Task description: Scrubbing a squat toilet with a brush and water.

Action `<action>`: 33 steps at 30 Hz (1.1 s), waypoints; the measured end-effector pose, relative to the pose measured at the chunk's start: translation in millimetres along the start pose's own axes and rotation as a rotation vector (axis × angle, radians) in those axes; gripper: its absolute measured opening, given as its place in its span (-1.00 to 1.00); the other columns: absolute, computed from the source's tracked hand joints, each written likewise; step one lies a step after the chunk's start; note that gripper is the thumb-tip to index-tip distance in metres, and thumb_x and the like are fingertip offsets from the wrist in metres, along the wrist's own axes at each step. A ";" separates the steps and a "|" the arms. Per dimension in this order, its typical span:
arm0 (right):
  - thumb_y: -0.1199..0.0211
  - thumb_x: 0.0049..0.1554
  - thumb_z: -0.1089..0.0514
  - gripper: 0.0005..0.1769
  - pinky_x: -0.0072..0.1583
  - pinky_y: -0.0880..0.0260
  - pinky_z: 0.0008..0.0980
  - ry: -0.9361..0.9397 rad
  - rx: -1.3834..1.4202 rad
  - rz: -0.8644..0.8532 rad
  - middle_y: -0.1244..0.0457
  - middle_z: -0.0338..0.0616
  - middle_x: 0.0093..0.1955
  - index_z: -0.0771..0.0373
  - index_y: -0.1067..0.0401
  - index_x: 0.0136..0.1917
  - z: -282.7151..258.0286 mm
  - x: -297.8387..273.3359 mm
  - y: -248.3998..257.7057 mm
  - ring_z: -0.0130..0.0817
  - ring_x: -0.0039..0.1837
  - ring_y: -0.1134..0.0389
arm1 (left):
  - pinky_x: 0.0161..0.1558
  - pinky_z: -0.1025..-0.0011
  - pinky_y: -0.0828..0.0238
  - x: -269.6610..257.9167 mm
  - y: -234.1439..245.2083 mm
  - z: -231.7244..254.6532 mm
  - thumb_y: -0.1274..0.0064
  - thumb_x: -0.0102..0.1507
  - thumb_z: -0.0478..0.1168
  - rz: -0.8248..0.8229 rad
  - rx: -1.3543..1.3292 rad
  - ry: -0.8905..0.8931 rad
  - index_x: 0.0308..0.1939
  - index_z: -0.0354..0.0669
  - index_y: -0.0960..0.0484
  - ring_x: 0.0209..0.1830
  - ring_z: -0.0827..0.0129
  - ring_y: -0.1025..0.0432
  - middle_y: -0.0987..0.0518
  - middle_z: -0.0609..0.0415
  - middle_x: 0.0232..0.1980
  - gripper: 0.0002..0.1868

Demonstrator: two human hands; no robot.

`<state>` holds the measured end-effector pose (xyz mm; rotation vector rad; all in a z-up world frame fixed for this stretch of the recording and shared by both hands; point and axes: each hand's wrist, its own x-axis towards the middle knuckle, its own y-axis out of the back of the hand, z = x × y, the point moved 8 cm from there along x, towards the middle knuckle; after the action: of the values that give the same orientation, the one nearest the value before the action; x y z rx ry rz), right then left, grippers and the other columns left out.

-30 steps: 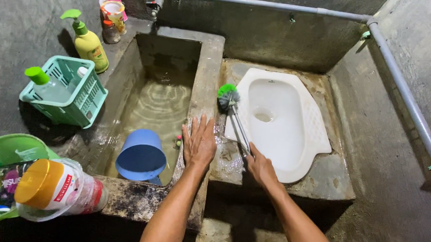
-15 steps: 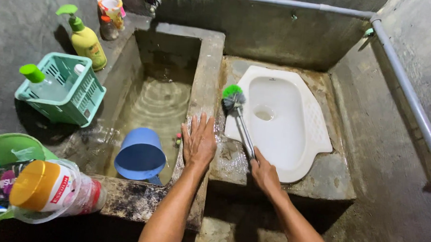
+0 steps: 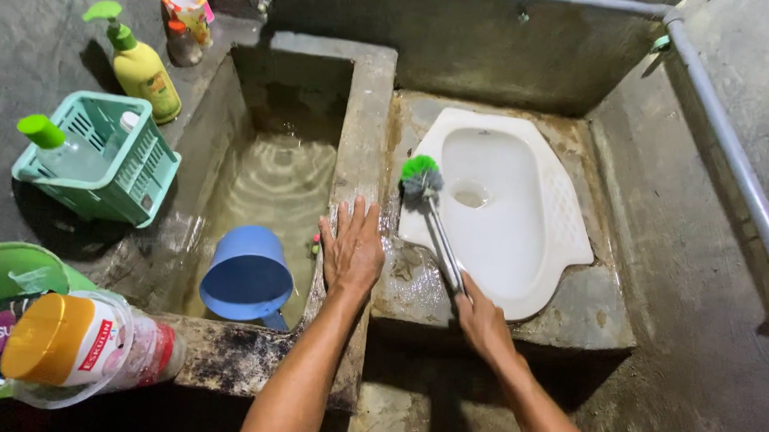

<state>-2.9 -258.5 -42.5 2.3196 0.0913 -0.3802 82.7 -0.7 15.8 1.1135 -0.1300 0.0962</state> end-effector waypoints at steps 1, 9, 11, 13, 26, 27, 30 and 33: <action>0.07 0.30 0.00 -0.34 -0.52 0.01 -0.48 0.008 0.004 0.005 -0.05 -0.36 -0.53 0.06 -0.04 0.64 8.1 23.5 -2.8 -0.52 -0.56 0.03 | 0.52 -0.22 0.54 -0.7 -0.5 -0.1 0.32 0.33 -0.32 0.008 0.004 -0.004 0.51 -0.06 -0.20 0.63 -0.06 0.14 -0.05 -0.09 0.62 -0.38; 0.12 0.31 -0.01 -0.36 -0.57 -0.11 -0.45 0.125 -0.058 0.033 -0.16 -0.33 -0.52 0.12 -0.03 0.61 23.0 7.5 -17.6 -0.53 -0.57 -0.03 | 0.52 -0.18 0.56 -2.6 -6.7 -4.4 0.30 0.37 -0.22 -0.015 0.014 0.003 0.52 -0.06 -0.18 0.63 -0.02 0.14 -0.02 -0.06 0.63 -0.41; 0.06 0.29 -0.01 -0.34 -0.54 -0.15 -0.49 0.173 -0.099 0.079 -0.15 -0.35 -0.52 0.11 -0.06 0.62 41.7 -14.2 -19.2 -0.57 -0.53 -0.05 | 0.52 -0.17 0.56 -3.9 -2.2 -1.7 0.29 0.36 -0.23 -0.010 0.020 0.003 0.52 -0.06 -0.19 0.63 -0.02 0.14 -0.04 -0.06 0.62 -0.40; 0.00 0.27 -0.02 -0.32 -0.51 -0.18 -0.52 0.221 -0.137 0.117 -0.14 -0.37 -0.51 0.09 -0.08 0.63 40.1 -34.4 -15.9 -0.61 -0.49 -0.06 | 0.52 -0.17 0.55 -7.3 0.5 -1.8 0.29 0.35 -0.23 -0.009 0.032 0.007 0.52 -0.05 -0.20 0.64 -0.03 0.14 -0.05 -0.06 0.62 -0.40; 0.02 0.29 -0.05 -0.31 -0.47 -0.05 -0.31 0.079 -0.003 0.043 -0.14 -0.25 -0.52 0.07 -0.05 0.64 9.9 4.1 -8.4 -0.42 -0.52 -0.03 | 0.55 -0.17 0.52 -3.7 2.6 -2.1 0.31 0.39 -0.16 0.006 0.014 0.017 0.52 -0.01 -0.24 0.63 0.00 0.11 -0.07 -0.05 0.62 -0.43; 0.01 0.28 -0.05 -0.31 -0.46 -0.09 -0.32 0.094 -0.009 0.060 -0.17 -0.19 -0.53 0.05 -0.07 0.64 11.5 -14.8 -7.2 -0.43 -0.52 -0.08 | 0.53 -0.18 0.51 -5.2 1.8 -1.4 0.31 0.39 -0.15 -0.012 0.010 0.025 0.51 -0.01 -0.23 0.63 -0.01 0.11 -0.07 -0.05 0.62 -0.43; -0.02 0.24 -0.06 -0.29 -0.44 -0.20 -0.33 -0.009 -0.058 0.048 -0.25 -0.14 -0.55 -0.04 -0.04 0.63 14.7 -61.6 -3.8 -0.45 -0.53 -0.19 | 0.53 -0.17 0.49 -4.6 -1.5 -4.4 0.31 0.38 -0.19 0.007 0.006 0.014 0.51 -0.04 -0.24 0.63 -0.04 0.10 -0.09 -0.06 0.62 -0.43; 0.00 0.23 -0.05 -0.27 -0.43 -0.29 -0.30 -0.129 -0.006 -0.012 -0.19 -0.51 -0.39 -0.11 -0.01 0.65 39.7 -51.4 -13.7 -0.44 -0.53 -0.20 | 0.52 -0.17 0.48 -5.0 -1.2 -2.7 0.28 0.33 -0.21 0.038 0.032 -0.004 0.51 -0.06 -0.25 0.63 -0.03 0.10 -0.10 -0.06 0.61 -0.39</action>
<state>-64.1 -274.5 -62.8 2.2837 0.0424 -0.5335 78.1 1.2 12.8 1.1434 -0.1536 0.1299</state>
